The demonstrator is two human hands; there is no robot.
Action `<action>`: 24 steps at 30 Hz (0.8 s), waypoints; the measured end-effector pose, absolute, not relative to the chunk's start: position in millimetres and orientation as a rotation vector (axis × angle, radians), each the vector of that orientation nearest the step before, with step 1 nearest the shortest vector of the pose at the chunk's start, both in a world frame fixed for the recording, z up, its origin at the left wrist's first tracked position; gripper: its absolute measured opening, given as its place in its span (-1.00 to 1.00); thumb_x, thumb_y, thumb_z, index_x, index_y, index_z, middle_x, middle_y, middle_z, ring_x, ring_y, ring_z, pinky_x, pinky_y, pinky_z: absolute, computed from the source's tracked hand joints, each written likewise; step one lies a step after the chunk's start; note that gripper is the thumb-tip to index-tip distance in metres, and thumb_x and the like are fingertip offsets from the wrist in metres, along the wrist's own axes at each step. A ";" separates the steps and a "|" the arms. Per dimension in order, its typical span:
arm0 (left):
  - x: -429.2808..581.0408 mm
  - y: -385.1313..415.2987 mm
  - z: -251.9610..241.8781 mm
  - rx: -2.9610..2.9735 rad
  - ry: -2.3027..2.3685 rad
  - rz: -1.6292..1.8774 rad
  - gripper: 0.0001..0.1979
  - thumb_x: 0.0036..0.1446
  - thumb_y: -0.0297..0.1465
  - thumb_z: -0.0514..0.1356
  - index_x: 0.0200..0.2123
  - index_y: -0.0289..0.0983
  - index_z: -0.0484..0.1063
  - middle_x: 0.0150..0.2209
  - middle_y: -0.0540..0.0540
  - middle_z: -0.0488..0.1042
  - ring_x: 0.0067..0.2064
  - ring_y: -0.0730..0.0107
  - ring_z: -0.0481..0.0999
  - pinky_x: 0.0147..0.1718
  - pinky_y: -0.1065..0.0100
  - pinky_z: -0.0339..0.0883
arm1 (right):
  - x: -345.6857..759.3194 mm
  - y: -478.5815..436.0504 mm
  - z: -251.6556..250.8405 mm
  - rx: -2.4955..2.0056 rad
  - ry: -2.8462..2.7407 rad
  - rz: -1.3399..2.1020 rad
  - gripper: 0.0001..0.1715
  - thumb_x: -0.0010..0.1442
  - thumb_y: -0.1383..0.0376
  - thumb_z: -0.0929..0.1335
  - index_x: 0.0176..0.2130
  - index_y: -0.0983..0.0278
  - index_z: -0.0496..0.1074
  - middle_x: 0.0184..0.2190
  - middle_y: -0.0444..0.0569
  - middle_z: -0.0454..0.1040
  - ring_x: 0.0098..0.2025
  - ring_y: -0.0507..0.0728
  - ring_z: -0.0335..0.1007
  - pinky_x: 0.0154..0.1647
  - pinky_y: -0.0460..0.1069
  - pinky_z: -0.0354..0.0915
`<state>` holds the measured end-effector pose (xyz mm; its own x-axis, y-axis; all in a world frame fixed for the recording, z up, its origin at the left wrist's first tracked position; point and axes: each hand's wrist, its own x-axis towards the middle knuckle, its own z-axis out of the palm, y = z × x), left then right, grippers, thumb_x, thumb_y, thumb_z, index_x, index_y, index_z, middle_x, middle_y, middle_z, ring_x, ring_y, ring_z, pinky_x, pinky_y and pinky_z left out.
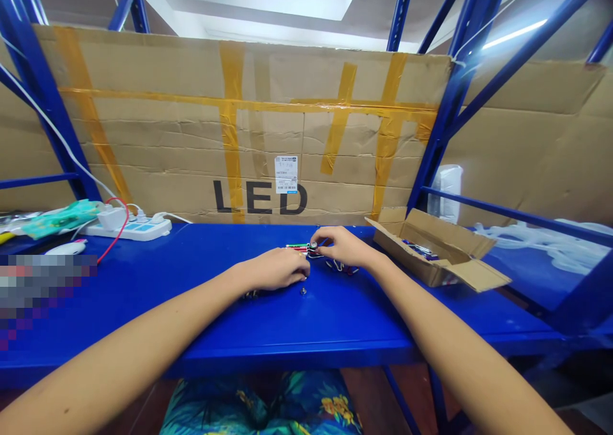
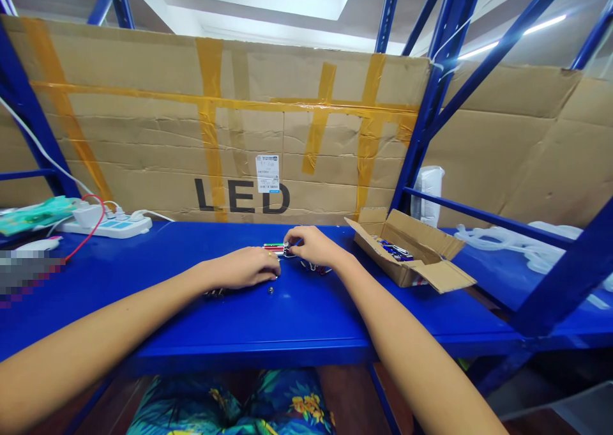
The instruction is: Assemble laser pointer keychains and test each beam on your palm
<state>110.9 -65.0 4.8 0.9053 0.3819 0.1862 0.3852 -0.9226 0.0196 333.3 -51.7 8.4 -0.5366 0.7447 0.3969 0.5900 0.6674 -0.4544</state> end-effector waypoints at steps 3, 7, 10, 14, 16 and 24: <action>107.4 -61.7 12.2 -2.954 -0.689 -0.349 -0.91 0.12 -0.45 0.16 -0.33 -0.23 0.48 -0.39 -0.04 0.52 -0.36 0.36 0.48 -0.38 0.39 0.22 | 331.8 -55.4 9.7 -1.058 -2.326 0.398 -0.84 0.09 0.40 0.33 -0.28 0.27 0.49 -0.33 -0.07 0.52 -0.29 0.08 0.41 -0.24 -0.03 0.29; 103.0 -57.9 24.0 -2.838 -0.752 -0.675 -0.85 0.21 -0.38 0.10 -0.26 -0.26 0.46 -0.33 -0.07 0.54 -0.32 0.37 0.49 -0.36 0.39 0.24 | 328.4 -60.8 11.0 -1.073 -2.357 0.484 -0.85 0.08 0.37 0.34 -0.28 0.28 0.49 -0.43 -0.11 0.50 -0.39 0.05 0.35 -0.35 -0.06 0.25; 104.3 -58.9 25.2 -2.837 -0.768 -0.849 -0.83 0.23 -0.38 0.08 -0.23 -0.26 0.45 -0.32 -0.08 0.54 -0.32 0.39 0.49 -0.32 0.38 0.27 | 324.5 -62.9 10.6 -1.027 -2.344 0.548 -0.87 0.07 0.36 0.35 -0.29 0.29 0.48 -0.44 -0.12 0.49 -0.39 0.05 0.35 -0.35 -0.06 0.25; 108.5 -64.7 20.6 -2.908 -0.771 -0.837 -0.84 0.22 -0.41 0.08 -0.18 -0.26 0.43 -0.30 -0.08 0.54 -0.28 0.36 0.51 -0.28 0.34 0.31 | 321.8 -62.5 8.9 -0.970 -2.296 0.614 -0.87 0.11 0.32 0.34 -0.29 0.29 0.47 -0.44 -0.13 0.49 -0.39 0.06 0.37 -0.35 -0.06 0.25; 109.1 -66.6 19.9 -2.911 -0.796 -0.795 -0.84 0.21 -0.40 0.09 -0.17 -0.25 0.42 -0.31 -0.08 0.54 -0.28 0.34 0.51 -0.28 0.33 0.31 | 322.4 -61.6 8.5 -0.969 -2.287 0.618 -0.85 0.12 0.31 0.34 -0.27 0.29 0.47 -0.44 -0.12 0.49 -0.39 0.06 0.37 -0.34 -0.06 0.26; 103.8 -76.4 31.9 -3.141 -0.739 -0.518 -0.80 0.07 -0.47 0.12 -0.22 -0.23 0.46 -0.40 0.01 0.52 -0.39 0.42 0.46 -0.37 0.40 0.28 | 331.7 -58.3 11.9 -1.053 -2.306 0.445 -0.85 0.11 0.35 0.33 -0.28 0.28 0.48 -0.36 -0.06 0.52 -0.34 0.08 0.38 -0.29 -0.03 0.27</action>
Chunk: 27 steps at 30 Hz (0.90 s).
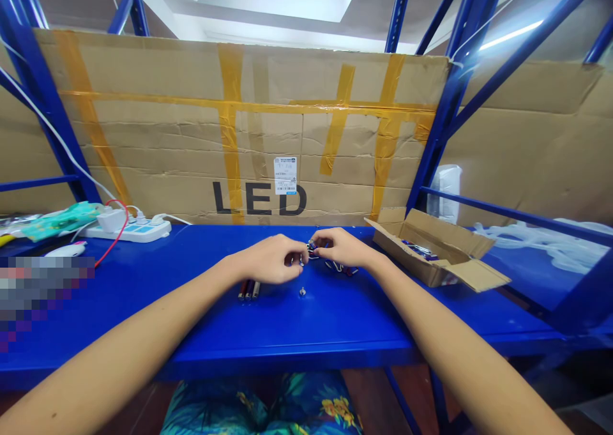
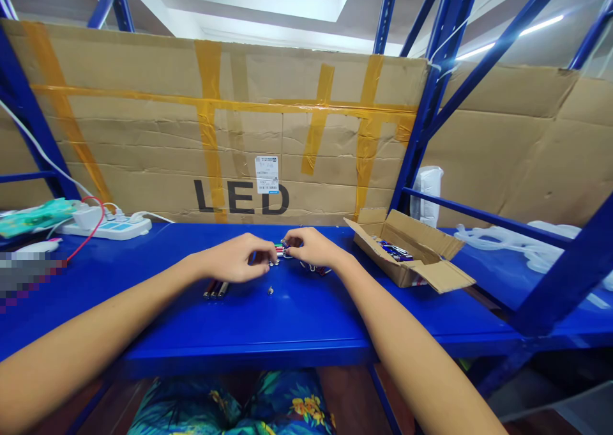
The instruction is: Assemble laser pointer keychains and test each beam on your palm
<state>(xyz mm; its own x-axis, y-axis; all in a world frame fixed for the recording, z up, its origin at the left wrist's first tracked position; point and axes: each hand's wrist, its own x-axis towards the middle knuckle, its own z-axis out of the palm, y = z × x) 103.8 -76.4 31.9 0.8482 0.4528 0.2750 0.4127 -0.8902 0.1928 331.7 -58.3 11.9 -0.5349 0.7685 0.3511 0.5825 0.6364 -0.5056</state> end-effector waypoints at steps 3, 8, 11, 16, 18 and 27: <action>104.3 -82.6 31.2 2.805 0.558 0.221 -0.73 0.00 -0.51 0.13 -0.20 -0.20 0.46 -0.42 0.05 0.51 -0.42 0.46 0.45 -0.42 0.44 0.27 | 333.1 -56.5 11.5 -1.086 -2.314 0.405 -0.86 0.09 0.36 0.33 -0.30 0.28 0.48 -0.39 -0.07 0.51 -0.35 0.08 0.36 -0.31 -0.04 0.25; 107.3 -82.9 23.7 2.829 0.538 0.132 -0.83 0.00 -0.51 0.13 -0.35 -0.21 0.48 -0.43 0.04 0.50 -0.41 0.44 0.44 -0.41 0.42 0.26 | 331.5 -55.7 9.8 -1.093 -2.349 0.388 -0.85 0.08 0.38 0.31 -0.31 0.27 0.47 -0.40 -0.09 0.49 -0.37 0.07 0.34 -0.33 -0.04 0.23; 108.6 -79.2 21.7 2.870 0.613 0.246 -0.91 0.05 -0.46 0.14 -0.38 -0.23 0.46 -0.46 0.02 0.49 -0.44 0.43 0.42 -0.42 0.39 0.22 | 331.0 -56.7 10.0 -1.086 -2.373 0.378 -0.84 0.08 0.38 0.30 -0.31 0.27 0.47 -0.39 -0.10 0.49 -0.37 0.06 0.34 -0.33 -0.05 0.22; 111.2 -71.5 23.1 2.736 0.882 0.779 -0.88 0.07 -0.48 0.12 -0.34 -0.26 0.45 -0.44 -0.01 0.50 -0.42 0.42 0.43 -0.41 0.40 0.22 | 331.7 -58.0 10.7 -1.078 -2.384 0.426 -0.79 0.08 0.40 0.28 -0.29 0.29 0.48 -0.37 -0.09 0.52 -0.36 0.06 0.34 -0.31 -0.06 0.23; 112.8 -68.9 22.7 2.596 0.937 0.947 -0.88 0.07 -0.48 0.12 -0.34 -0.28 0.45 -0.44 -0.01 0.50 -0.41 0.43 0.43 -0.40 0.41 0.23 | 330.7 -59.0 10.9 -1.060 -2.383 0.441 -0.76 0.08 0.42 0.28 -0.26 0.29 0.49 -0.33 -0.08 0.52 -0.33 0.06 0.35 -0.27 -0.05 0.24; 119.9 -62.9 12.0 2.308 0.893 1.156 -0.91 0.08 -0.42 0.15 -0.35 -0.30 0.43 -0.44 0.00 0.47 -0.39 0.45 0.40 -0.37 0.41 0.27 | 318.6 -65.2 11.3 -0.916 -2.311 0.420 -0.75 0.19 0.43 0.23 -0.19 0.26 0.45 -0.27 -0.04 0.47 -0.24 0.09 0.36 -0.17 0.00 0.27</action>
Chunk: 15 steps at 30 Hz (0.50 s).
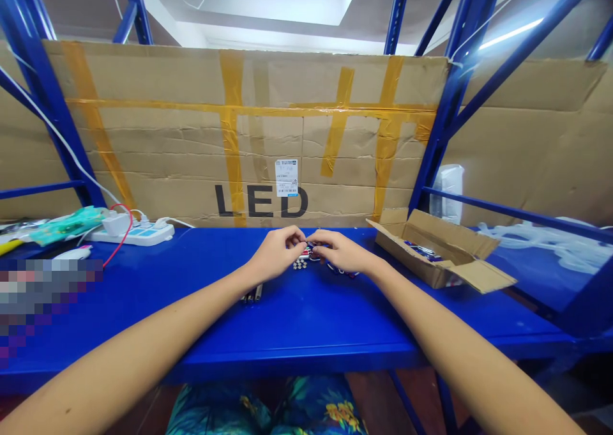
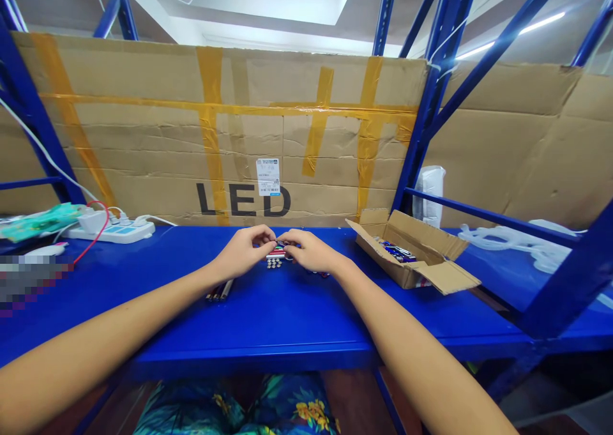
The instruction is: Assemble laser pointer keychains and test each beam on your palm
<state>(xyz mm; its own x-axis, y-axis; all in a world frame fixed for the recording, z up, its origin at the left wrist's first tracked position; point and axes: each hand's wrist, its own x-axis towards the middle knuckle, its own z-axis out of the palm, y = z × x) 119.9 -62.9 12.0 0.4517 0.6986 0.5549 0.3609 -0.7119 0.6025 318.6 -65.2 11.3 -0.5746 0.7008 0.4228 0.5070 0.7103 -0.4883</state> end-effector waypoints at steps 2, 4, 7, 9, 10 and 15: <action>119.1 -61.8 12.4 2.263 0.902 1.149 -0.91 0.08 -0.40 0.15 -0.37 -0.30 0.42 -0.45 0.00 0.46 -0.41 0.45 0.40 -0.39 0.41 0.27 | 316.5 -65.1 9.8 -0.864 -2.272 0.366 -0.75 0.20 0.44 0.24 -0.16 0.26 0.43 -0.22 -0.01 0.45 -0.15 0.11 0.35 -0.07 0.04 0.25; 118.3 -61.3 13.3 2.227 0.901 1.138 -0.91 0.08 -0.39 0.16 -0.37 -0.30 0.41 -0.47 0.02 0.44 -0.43 0.46 0.39 -0.43 0.42 0.26 | 315.0 -64.0 7.1 -0.828 -2.214 0.316 -0.75 0.16 0.43 0.29 -0.13 0.26 0.39 -0.18 0.00 0.41 -0.12 0.13 0.32 -0.07 0.05 0.24; 118.4 -61.9 14.1 2.210 0.869 1.110 -0.91 0.08 -0.39 0.16 -0.38 -0.30 0.40 -0.49 0.03 0.42 -0.46 0.49 0.37 -0.46 0.44 0.24 | 314.3 -61.3 3.1 -0.826 -2.128 0.232 -0.78 0.08 0.46 0.32 -0.21 0.27 0.32 -0.26 -0.04 0.35 -0.23 0.10 0.27 -0.22 0.00 0.24; 119.0 -62.8 14.6 2.212 0.853 1.099 -0.91 0.08 -0.39 0.16 -0.39 -0.30 0.39 -0.50 0.03 0.41 -0.47 0.49 0.36 -0.47 0.45 0.24 | 314.4 -60.4 2.2 -0.824 -2.112 0.178 -0.81 0.06 0.50 0.29 -0.29 0.26 0.28 -0.33 -0.08 0.32 -0.30 0.08 0.23 -0.27 -0.02 0.20; 119.1 -63.3 14.9 2.215 0.854 1.096 -0.91 0.08 -0.40 0.16 -0.39 -0.31 0.39 -0.51 0.03 0.41 -0.48 0.50 0.36 -0.48 0.45 0.23 | 314.5 -60.6 2.4 -0.817 -2.117 0.163 -0.81 0.06 0.51 0.28 -0.31 0.26 0.28 -0.35 -0.09 0.32 -0.31 0.08 0.22 -0.27 -0.02 0.20; 117.6 -64.2 16.3 2.210 0.879 1.067 -0.91 0.07 -0.41 0.16 -0.39 -0.32 0.41 -0.54 0.04 0.40 -0.52 0.52 0.34 -0.50 0.46 0.23 | 315.2 -64.4 6.0 -0.761 -2.162 0.157 -0.85 0.10 0.50 0.29 -0.34 0.26 0.33 -0.36 -0.08 0.36 -0.29 0.08 0.26 -0.25 -0.01 0.20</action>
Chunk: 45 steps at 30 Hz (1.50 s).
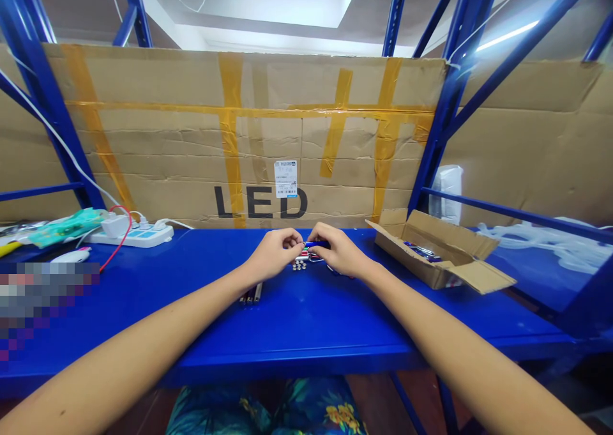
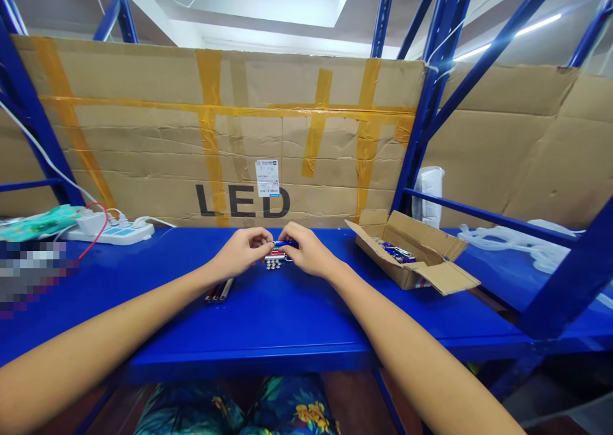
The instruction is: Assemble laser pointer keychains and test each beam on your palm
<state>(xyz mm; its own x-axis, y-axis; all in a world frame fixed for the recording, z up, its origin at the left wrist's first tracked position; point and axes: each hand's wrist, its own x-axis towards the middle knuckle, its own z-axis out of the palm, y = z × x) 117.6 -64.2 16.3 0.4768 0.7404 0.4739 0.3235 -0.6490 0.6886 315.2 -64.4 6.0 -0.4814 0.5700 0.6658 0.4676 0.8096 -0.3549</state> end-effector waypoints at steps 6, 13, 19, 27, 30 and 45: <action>116.8 -65.1 15.4 2.161 0.838 0.972 -0.91 0.10 -0.41 0.15 -0.40 -0.32 0.40 -0.57 0.05 0.41 -0.55 0.53 0.35 -0.51 0.46 0.24 | 316.2 -65.6 6.5 -0.727 -2.249 0.112 -0.83 0.20 0.48 0.26 -0.29 0.28 0.41 -0.35 -0.04 0.41 -0.29 0.09 0.32 -0.21 0.01 0.23; 115.8 -63.4 13.6 2.214 0.825 0.989 -0.92 0.09 -0.41 0.16 -0.38 -0.31 0.41 -0.57 0.05 0.40 -0.54 0.53 0.35 -0.51 0.47 0.23 | 313.8 -68.8 6.5 -0.799 -2.222 0.144 -0.89 0.14 0.37 0.36 -0.25 0.27 0.36 -0.29 -0.03 0.39 -0.24 0.11 0.30 -0.19 0.02 0.26; 112.8 -61.0 14.4 2.224 0.796 0.945 -0.89 0.11 -0.39 0.15 -0.36 -0.31 0.43 -0.58 0.05 0.40 -0.54 0.51 0.36 -0.51 0.46 0.23 | 314.0 -69.6 6.5 -0.768 -2.221 0.126 -0.90 0.14 0.45 0.33 -0.30 0.26 0.36 -0.33 -0.06 0.38 -0.27 0.09 0.28 -0.22 0.01 0.24; 112.3 -58.7 11.3 2.249 0.771 0.971 -0.89 0.10 -0.37 0.17 -0.37 -0.30 0.43 -0.54 0.03 0.42 -0.50 0.49 0.38 -0.48 0.45 0.24 | 311.9 -73.8 11.0 -0.774 -2.284 0.130 -0.83 0.27 0.39 0.25 -0.32 0.27 0.41 -0.40 -0.05 0.40 -0.33 0.08 0.32 -0.23 0.01 0.24; 112.5 -60.6 13.4 2.213 0.778 0.961 -0.90 0.09 -0.39 0.16 -0.38 -0.31 0.43 -0.55 0.02 0.43 -0.51 0.50 0.39 -0.49 0.45 0.23 | 311.4 -74.3 10.4 -0.789 -2.268 0.141 -0.93 0.23 0.34 0.30 -0.26 0.28 0.40 -0.33 -0.03 0.42 -0.29 0.09 0.32 -0.22 0.01 0.24; 113.9 -66.0 19.7 2.115 0.787 0.917 -0.90 0.10 -0.40 0.18 -0.40 -0.32 0.44 -0.57 0.03 0.42 -0.53 0.52 0.39 -0.55 0.48 0.23 | 315.9 -72.4 10.9 -0.694 -2.294 0.058 -0.84 0.19 0.50 0.27 -0.29 0.27 0.37 -0.35 -0.06 0.35 -0.29 0.08 0.27 -0.24 -0.01 0.20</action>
<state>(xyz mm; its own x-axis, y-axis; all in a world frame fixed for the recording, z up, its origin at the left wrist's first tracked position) 113.9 -66.0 19.7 0.5670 0.7379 0.3662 0.2498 -0.5776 0.7771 315.9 -72.4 10.9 -0.5899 0.4974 0.6361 0.4647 0.8534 -0.2363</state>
